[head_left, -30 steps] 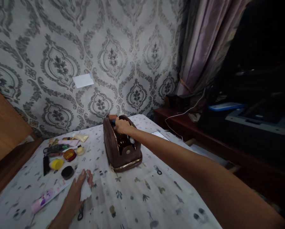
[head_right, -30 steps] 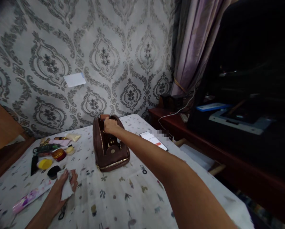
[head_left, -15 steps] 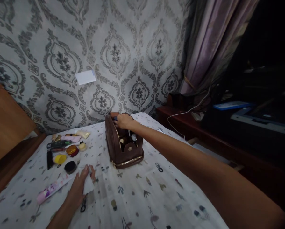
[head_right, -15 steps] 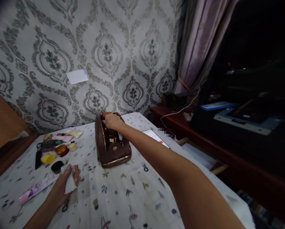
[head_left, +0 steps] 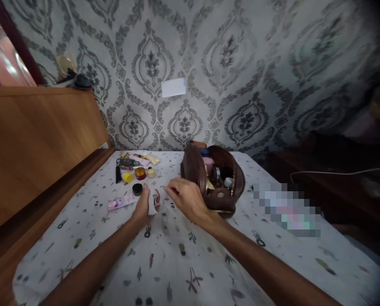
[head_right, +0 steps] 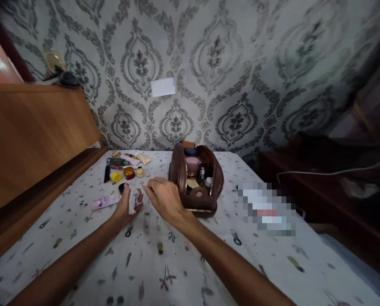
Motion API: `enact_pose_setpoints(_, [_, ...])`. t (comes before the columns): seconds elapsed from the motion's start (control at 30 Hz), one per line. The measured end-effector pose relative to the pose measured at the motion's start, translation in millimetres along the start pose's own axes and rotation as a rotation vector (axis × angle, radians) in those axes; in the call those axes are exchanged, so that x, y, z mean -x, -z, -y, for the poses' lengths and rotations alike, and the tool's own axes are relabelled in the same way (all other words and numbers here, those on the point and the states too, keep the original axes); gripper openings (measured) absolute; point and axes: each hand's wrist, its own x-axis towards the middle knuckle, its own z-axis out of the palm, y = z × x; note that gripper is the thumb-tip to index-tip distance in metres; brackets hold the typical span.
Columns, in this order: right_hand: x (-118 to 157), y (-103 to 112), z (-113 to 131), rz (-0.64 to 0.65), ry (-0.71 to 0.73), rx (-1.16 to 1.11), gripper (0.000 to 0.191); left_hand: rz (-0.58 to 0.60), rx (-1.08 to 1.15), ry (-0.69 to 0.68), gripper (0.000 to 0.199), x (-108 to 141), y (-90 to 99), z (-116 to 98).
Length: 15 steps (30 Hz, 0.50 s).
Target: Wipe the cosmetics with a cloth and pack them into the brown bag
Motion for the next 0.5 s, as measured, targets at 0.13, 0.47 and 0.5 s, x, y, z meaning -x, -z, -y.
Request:
enact_pose_setpoints(0.13, [7.2,-57.0,-6.1,0.012,-0.194,-0.305,0.031,-0.061,-0.028,-0.102,0.059,-4.7,4.4,-10.6])
enact_pose_setpoints(0.47, [20.8,-107.0,-12.4,-0.025,-0.286,-0.586,0.033,-0.442,-0.113,-0.450,0.040,-39.4,40.1,-65.1])
enact_pose_setpoints(0.5, [23.0,-105.9,-12.1,-0.022,-0.278,-0.593,0.034,-0.484,-0.146,-0.479,0.040,-45.2,45.7,-73.1])
